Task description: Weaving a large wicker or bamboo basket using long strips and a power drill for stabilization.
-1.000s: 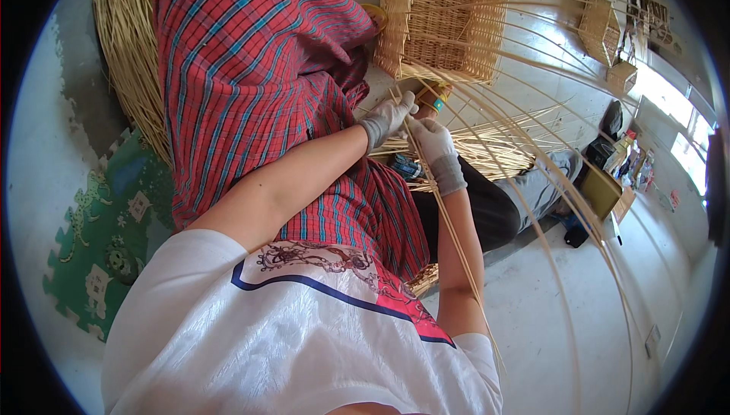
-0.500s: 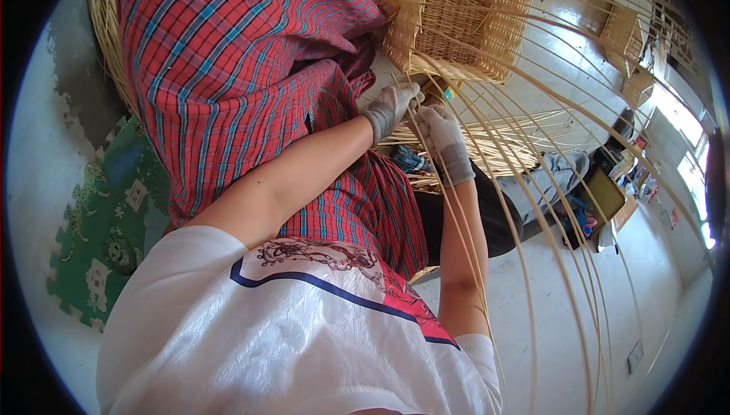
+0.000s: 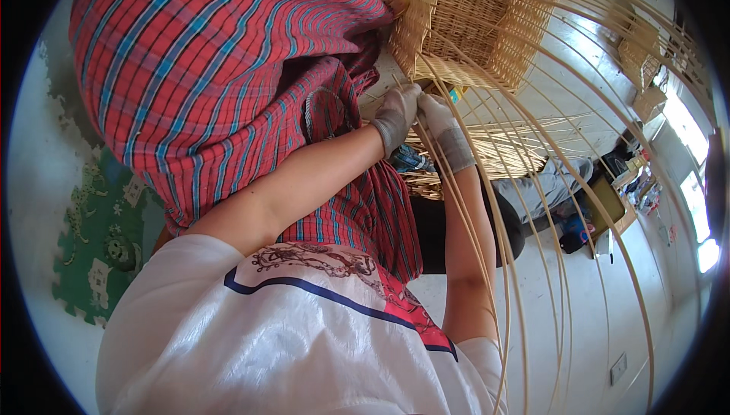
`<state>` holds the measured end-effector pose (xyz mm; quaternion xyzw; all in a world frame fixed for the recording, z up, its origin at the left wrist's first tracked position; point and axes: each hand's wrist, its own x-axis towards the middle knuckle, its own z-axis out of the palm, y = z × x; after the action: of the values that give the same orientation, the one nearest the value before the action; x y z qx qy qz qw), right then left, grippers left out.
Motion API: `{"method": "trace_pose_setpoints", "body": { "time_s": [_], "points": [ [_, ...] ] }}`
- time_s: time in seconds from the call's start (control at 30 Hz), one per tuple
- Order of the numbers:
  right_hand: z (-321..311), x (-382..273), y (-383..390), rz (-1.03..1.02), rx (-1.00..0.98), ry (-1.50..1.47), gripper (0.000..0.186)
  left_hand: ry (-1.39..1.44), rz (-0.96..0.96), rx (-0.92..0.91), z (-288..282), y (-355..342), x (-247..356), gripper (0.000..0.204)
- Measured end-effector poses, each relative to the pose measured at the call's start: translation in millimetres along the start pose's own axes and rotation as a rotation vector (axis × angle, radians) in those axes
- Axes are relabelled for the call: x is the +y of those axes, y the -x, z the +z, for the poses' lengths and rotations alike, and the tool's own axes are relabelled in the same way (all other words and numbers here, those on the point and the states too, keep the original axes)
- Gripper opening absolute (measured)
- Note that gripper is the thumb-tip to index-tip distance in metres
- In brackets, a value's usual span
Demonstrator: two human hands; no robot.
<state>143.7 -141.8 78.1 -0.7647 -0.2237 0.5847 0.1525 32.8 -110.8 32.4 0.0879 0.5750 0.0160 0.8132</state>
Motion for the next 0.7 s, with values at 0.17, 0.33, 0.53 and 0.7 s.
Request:
{"method": "trace_pose_setpoints", "body": {
  "time_s": [0.17,0.33,0.53,0.7],
  "points": [
    [1.7,16.2,-6.4,0.200,0.066,-0.003,0.024,0.115,-0.050,0.092,1.9,4.7,-0.2,0.034],
    [9.4,-10.2,2.2,0.084,0.056,-0.011,0.027,0.092,0.068,0.093,0.2,11.4,2.9,0.033],
    [11.3,-26.2,9.7,0.117,0.108,0.206,0.030,0.077,-0.025,0.150,2.2,18.4,11.7,0.033],
    [14.5,-4.0,-1.8,0.026,0.156,0.155,0.030,0.257,0.075,0.055,0.5,22.3,12.1,0.036]
  ]
}}
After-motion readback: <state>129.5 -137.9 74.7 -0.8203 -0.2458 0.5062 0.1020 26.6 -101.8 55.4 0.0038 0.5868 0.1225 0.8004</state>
